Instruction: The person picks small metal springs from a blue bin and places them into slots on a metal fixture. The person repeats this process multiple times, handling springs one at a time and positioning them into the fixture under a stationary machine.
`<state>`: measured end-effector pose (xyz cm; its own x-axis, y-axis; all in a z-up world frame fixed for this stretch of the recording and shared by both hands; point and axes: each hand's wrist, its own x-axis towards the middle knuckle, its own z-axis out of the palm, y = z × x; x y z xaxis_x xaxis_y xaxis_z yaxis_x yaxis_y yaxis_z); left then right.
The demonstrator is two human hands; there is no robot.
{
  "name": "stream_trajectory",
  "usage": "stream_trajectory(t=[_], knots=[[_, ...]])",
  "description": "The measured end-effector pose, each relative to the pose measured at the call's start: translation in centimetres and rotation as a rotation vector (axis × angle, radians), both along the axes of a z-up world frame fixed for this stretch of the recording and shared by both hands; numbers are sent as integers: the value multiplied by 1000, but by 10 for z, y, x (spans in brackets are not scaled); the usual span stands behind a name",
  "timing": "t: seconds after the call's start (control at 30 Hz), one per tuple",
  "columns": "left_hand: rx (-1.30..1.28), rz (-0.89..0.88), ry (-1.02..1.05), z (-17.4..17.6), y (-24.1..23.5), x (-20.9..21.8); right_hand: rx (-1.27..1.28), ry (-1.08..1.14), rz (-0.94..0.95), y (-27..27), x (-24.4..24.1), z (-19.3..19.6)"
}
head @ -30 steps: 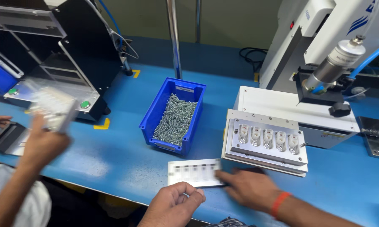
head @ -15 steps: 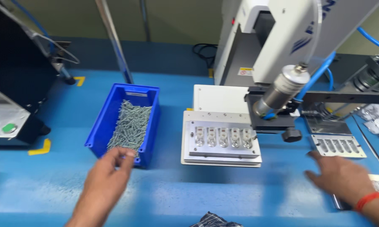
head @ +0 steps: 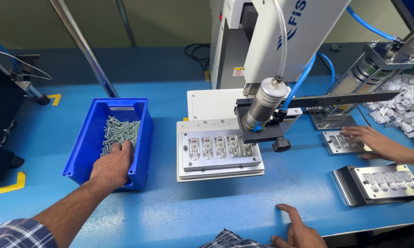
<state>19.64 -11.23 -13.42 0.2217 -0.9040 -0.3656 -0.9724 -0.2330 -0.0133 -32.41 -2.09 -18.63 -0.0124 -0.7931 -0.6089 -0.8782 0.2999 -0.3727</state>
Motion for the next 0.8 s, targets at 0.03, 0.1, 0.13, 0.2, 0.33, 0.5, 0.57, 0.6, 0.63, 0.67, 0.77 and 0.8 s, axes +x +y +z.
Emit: stream_trajectory(t=[0.03,0.1,0.13,0.2,0.33,0.5,0.57,0.6,0.63,0.67,0.77,0.8], knots=[[-20,-1,19,-9,-2,4,35,-24,-18,-1,-2,-1],[-104,77,120,-22,-5,14,67,-62,-30,-7,-4,-1],[-168,148,201,-27,-10,17,66,-75,-30,-8,-5,1],[-288,394,526,-31,-15,21,65,-90,-33,-9,-5,3],[-411,915,1478,-11,-13,19,62,-100,-50,-9,-2,4],[-400,1249,2053,37,10,-3,44,-69,-35,-15,-5,-2],[-462,1312,2104,50,17,-9,36,-77,-33,-17,-7,-6],[-466,1339,2067,54,18,-11,38,-71,-34,-18,-8,-8],[-470,1365,2030,57,18,-11,40,-65,-36,-18,-10,-10],[-473,1390,1992,57,18,-10,42,-59,-38,-19,-11,-13],[-541,1404,1934,51,13,-2,-10,-61,-14,-18,-15,-21],[-540,1385,1920,47,11,1,-9,-62,-9,-19,-16,-24]])
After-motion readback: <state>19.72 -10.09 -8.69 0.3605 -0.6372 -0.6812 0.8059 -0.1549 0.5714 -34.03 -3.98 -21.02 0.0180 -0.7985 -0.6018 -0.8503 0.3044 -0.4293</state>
